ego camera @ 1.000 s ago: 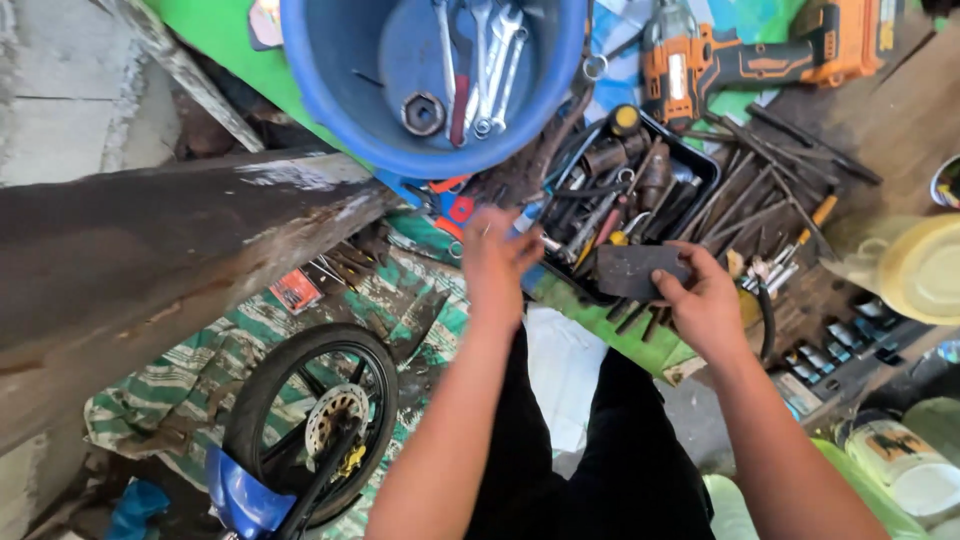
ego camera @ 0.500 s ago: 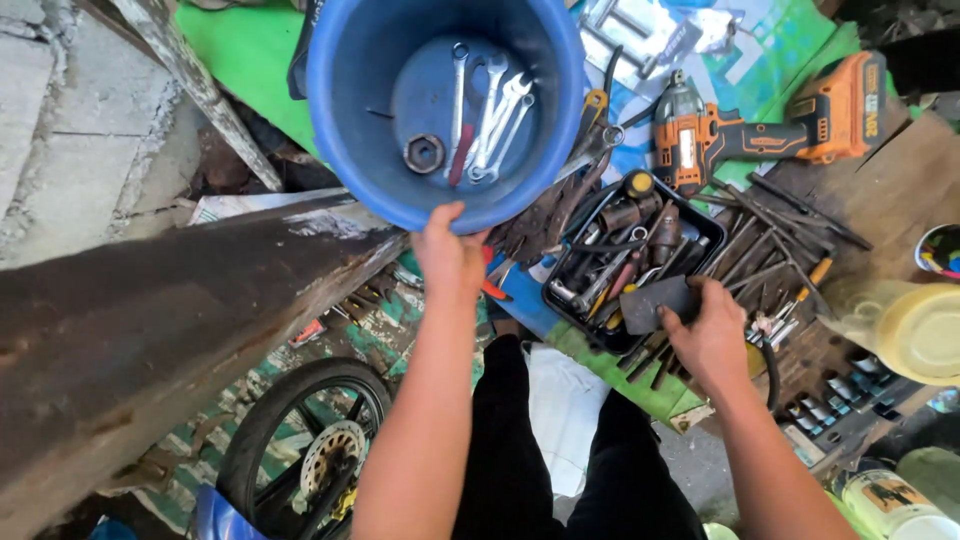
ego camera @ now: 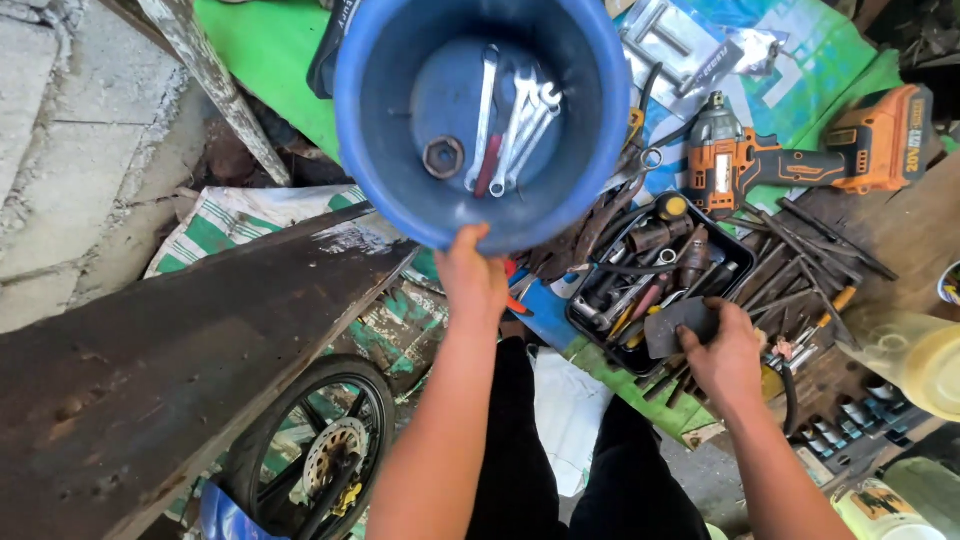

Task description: The person selects a wrench from a cluttered workbench and uses it to tighten a bolt on the motorcycle's front fork area. They then move to the side of the motorcycle to adjust a component near the seat using their hands.

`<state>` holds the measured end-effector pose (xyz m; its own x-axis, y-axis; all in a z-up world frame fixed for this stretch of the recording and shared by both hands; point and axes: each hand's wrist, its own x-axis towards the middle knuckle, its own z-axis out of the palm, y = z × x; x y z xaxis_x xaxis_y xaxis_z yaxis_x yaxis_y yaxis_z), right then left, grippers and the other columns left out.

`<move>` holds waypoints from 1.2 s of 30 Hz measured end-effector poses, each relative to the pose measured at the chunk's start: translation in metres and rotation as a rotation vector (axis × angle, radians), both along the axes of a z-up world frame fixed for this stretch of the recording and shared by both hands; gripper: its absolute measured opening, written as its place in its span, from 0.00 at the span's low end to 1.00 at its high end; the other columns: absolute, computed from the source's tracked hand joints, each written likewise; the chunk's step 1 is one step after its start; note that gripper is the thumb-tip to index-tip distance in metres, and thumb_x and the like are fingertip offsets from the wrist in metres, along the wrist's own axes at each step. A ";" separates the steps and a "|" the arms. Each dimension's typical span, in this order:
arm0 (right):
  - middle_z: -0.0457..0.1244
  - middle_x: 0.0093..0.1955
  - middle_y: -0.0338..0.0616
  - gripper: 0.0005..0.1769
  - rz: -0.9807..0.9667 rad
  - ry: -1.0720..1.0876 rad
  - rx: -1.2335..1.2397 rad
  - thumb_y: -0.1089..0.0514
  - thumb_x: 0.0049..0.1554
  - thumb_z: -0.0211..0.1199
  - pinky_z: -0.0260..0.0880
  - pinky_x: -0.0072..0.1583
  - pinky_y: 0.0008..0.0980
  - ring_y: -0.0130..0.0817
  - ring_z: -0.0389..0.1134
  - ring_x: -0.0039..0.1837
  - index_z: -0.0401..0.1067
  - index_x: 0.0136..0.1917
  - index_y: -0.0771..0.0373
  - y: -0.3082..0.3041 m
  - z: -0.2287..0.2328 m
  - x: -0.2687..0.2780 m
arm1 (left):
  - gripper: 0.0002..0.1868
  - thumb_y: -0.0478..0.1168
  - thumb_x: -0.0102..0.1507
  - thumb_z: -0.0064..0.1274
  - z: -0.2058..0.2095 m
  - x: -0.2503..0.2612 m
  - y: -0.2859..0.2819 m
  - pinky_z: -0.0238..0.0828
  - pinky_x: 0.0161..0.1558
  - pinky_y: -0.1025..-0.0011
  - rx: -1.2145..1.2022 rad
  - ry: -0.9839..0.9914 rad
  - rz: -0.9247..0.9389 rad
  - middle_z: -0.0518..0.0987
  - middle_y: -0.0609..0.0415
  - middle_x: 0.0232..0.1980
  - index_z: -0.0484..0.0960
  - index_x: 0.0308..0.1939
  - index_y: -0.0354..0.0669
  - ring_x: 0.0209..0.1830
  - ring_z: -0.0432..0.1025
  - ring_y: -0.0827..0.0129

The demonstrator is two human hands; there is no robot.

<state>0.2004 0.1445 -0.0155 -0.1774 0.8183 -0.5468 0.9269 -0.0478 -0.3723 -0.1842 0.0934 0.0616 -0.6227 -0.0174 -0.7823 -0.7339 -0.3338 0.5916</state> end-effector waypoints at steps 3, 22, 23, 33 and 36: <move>0.66 0.71 0.55 0.37 0.025 0.006 0.007 0.52 0.55 0.80 0.72 0.72 0.60 0.70 0.70 0.72 0.75 0.76 0.55 0.007 0.005 0.002 | 0.36 0.25 0.51 0.64 -0.057 -0.036 0.002 0.71 0.47 0.26 0.024 0.060 -0.033 0.76 0.47 0.56 0.78 0.62 0.59 0.54 0.75 0.40; 0.61 0.71 0.63 0.41 0.159 0.293 0.487 0.64 0.56 0.78 0.71 0.68 0.61 0.67 0.69 0.66 0.67 0.80 0.73 0.014 0.057 -0.008 | 0.46 0.47 0.61 0.77 -0.039 0.028 -0.031 0.54 0.77 0.27 -0.736 1.341 -1.775 0.69 0.40 0.75 0.71 0.79 0.40 0.83 0.55 0.35; 0.61 0.71 0.65 0.40 0.148 0.339 0.434 0.66 0.57 0.78 0.75 0.59 0.54 0.66 0.71 0.61 0.68 0.79 0.75 0.013 0.058 -0.011 | 0.55 0.48 0.59 0.78 -0.043 0.029 -0.023 0.47 0.80 0.26 -0.766 1.283 -1.947 0.64 0.39 0.80 0.63 0.84 0.43 0.86 0.52 0.36; 0.64 0.72 0.58 0.31 0.105 0.423 0.293 0.65 0.57 0.77 0.81 0.49 0.41 0.54 0.76 0.56 0.75 0.72 0.70 -0.015 0.036 -0.010 | 0.51 0.39 0.55 0.67 -0.081 -0.017 -0.008 0.74 0.69 0.34 -0.511 0.970 -1.836 0.77 0.36 0.70 0.68 0.84 0.48 0.71 0.75 0.34; 0.66 0.70 0.56 0.28 0.175 0.358 0.345 0.64 0.56 0.79 0.81 0.54 0.47 0.53 0.76 0.58 0.78 0.69 0.68 -0.014 0.042 -0.007 | 0.37 0.39 0.62 0.60 -0.111 -0.048 -0.017 0.76 0.69 0.42 -0.504 0.998 -1.732 0.83 0.44 0.69 0.78 0.78 0.54 0.70 0.78 0.40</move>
